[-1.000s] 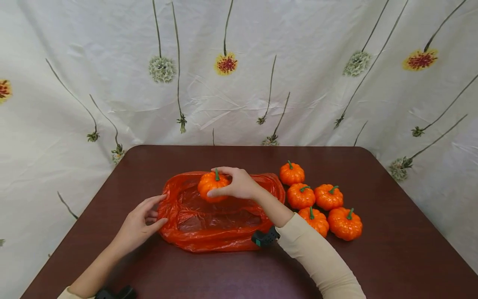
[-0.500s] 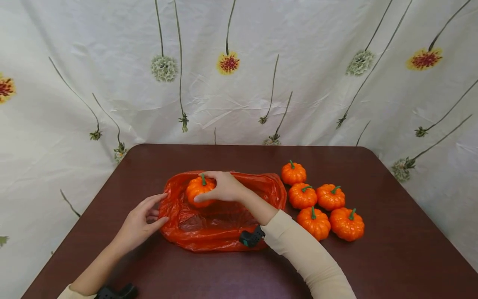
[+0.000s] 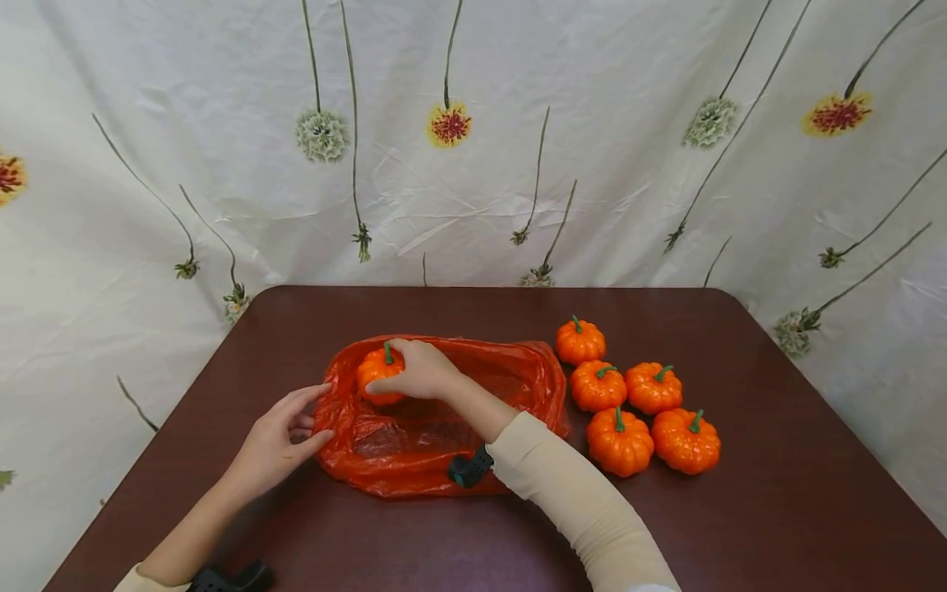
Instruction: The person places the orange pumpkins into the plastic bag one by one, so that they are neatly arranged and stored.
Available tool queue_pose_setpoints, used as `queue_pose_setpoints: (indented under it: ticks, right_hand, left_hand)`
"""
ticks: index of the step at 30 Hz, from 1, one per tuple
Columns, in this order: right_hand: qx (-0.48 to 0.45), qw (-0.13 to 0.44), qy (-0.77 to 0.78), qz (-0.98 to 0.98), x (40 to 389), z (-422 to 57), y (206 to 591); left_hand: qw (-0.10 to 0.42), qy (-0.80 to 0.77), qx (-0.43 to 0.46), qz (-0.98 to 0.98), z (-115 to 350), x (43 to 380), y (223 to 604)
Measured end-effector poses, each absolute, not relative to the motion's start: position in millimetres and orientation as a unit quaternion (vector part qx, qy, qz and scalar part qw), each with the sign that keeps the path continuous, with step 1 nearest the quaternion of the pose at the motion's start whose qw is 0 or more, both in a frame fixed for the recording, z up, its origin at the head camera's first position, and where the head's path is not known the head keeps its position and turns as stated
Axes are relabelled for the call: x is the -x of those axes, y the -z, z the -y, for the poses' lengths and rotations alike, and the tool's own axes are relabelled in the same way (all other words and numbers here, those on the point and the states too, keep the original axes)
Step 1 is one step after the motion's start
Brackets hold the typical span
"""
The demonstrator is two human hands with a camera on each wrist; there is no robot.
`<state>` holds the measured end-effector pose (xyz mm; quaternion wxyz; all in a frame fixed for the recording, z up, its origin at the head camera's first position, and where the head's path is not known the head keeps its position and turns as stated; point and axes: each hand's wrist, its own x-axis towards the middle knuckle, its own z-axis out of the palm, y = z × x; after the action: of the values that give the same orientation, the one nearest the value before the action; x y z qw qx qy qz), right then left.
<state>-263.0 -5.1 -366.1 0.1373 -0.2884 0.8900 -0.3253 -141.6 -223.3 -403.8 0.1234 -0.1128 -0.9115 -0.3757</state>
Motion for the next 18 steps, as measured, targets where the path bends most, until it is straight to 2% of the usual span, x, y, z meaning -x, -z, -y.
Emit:
queue_pose_setpoints:
  ticks: [7, 18]
  right_hand:
    - [0.237, 0.123, 0.330, -0.905, 259, 15, 377]
    - [0.241, 0.104, 0.332, -0.906, 257, 20, 388]
  left_hand:
    - [0.122, 0.378, 0.115, 0.911, 222, 142, 403]
    - [0.121, 0.373, 0.117, 0.913, 223, 142, 404]
